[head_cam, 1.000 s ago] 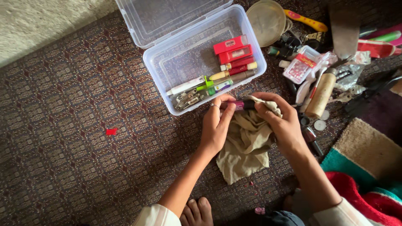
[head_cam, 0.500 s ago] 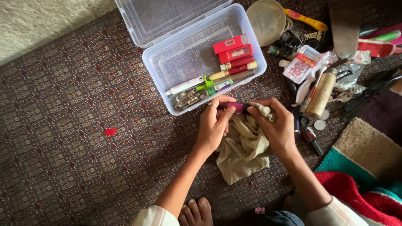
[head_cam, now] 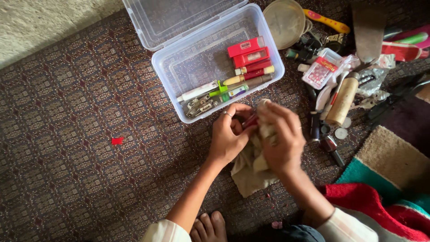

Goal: The person sits on a patterned carpet and wipes several small cosmetic or craft items with a beige cloth. They handle a red rectangular item, a pink tube, and a black tube, wiping each one and placing them into a clear plastic storage box. Other tools and supplies are scattered on the floor nearby.

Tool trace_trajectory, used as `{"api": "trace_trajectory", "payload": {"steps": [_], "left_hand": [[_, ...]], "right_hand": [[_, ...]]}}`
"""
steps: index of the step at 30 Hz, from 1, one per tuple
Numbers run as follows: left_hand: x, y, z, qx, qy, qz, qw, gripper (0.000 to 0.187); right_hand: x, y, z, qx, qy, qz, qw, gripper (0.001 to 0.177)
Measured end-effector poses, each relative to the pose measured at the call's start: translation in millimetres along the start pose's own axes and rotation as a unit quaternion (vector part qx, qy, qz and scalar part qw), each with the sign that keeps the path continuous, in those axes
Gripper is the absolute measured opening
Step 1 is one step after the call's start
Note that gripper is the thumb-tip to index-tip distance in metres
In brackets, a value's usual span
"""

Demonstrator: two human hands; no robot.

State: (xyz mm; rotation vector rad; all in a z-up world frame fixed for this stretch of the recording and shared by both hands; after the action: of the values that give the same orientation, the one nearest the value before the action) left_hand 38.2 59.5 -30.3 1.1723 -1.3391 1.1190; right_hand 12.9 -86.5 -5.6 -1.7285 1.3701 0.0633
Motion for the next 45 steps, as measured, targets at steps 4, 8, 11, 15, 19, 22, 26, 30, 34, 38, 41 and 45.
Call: {"api": "trace_trajectory", "payload": {"steps": [4,8,11,15,19,22,26,30,34,38,41,45], "left_hand": [[-8,3,0,-0.001,-0.018,0.020,1.000,0.050],[-17,4,-1,-0.016,-0.095,0.084,0.992,0.052],[-20,4,-3,-0.040,-0.070,0.114,0.990,0.046],[-21,3,-9,-0.071,0.064,-0.068,0.993,0.038],[-20,1,-10,-0.073,0.149,-0.058,0.985,0.042],[-25,0,-10,-0.067,0.196,-0.085,0.975,0.046],[-29,-2,-12,-0.076,0.237,-0.114,0.962,0.052],[-21,-2,-15,-0.085,0.273,-0.146,0.947,0.054],[-10,-1,-17,-0.119,0.256,-0.148,0.948,0.057],[-8,-7,-19,-0.121,0.209,-0.161,0.957,0.053],[-10,-8,-19,-0.099,0.203,-0.172,0.959,0.052],[-14,-4,-19,-0.079,0.263,-0.189,0.943,0.048]], "right_hand": [[-4,9,2,-0.007,-0.004,-0.041,0.999,0.042],[1,20,4,-0.007,-0.023,-0.062,0.998,0.032],[11,28,4,0.036,-0.010,-0.009,0.999,0.027],[31,29,8,0.077,-0.012,0.110,0.991,0.031],[36,30,9,0.071,-0.007,0.115,0.991,0.030],[26,31,7,0.060,-0.014,0.085,0.994,0.033],[9,28,6,0.030,-0.013,-0.017,0.999,0.040],[1,26,3,-0.032,-0.019,-0.086,0.996,0.055],[3,27,5,-0.024,-0.037,-0.053,0.998,0.048],[12,29,11,-0.001,-0.045,-0.002,0.999,0.032],[16,33,11,0.028,-0.026,-0.005,0.999,0.031],[14,35,10,0.077,-0.020,-0.038,0.996,0.032]]}}
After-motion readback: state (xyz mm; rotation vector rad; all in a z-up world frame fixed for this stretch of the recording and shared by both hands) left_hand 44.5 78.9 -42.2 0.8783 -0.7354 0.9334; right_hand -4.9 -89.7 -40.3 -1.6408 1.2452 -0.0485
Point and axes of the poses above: each hand's wrist, its own y-axis away from the middle knuckle, its own z-axis out of the palm, x = y × z, the point moved 2 cm from there along -y, towards the middle knuckle, and after that the axes turned 5 degrees about y, right-handed, at the moved point
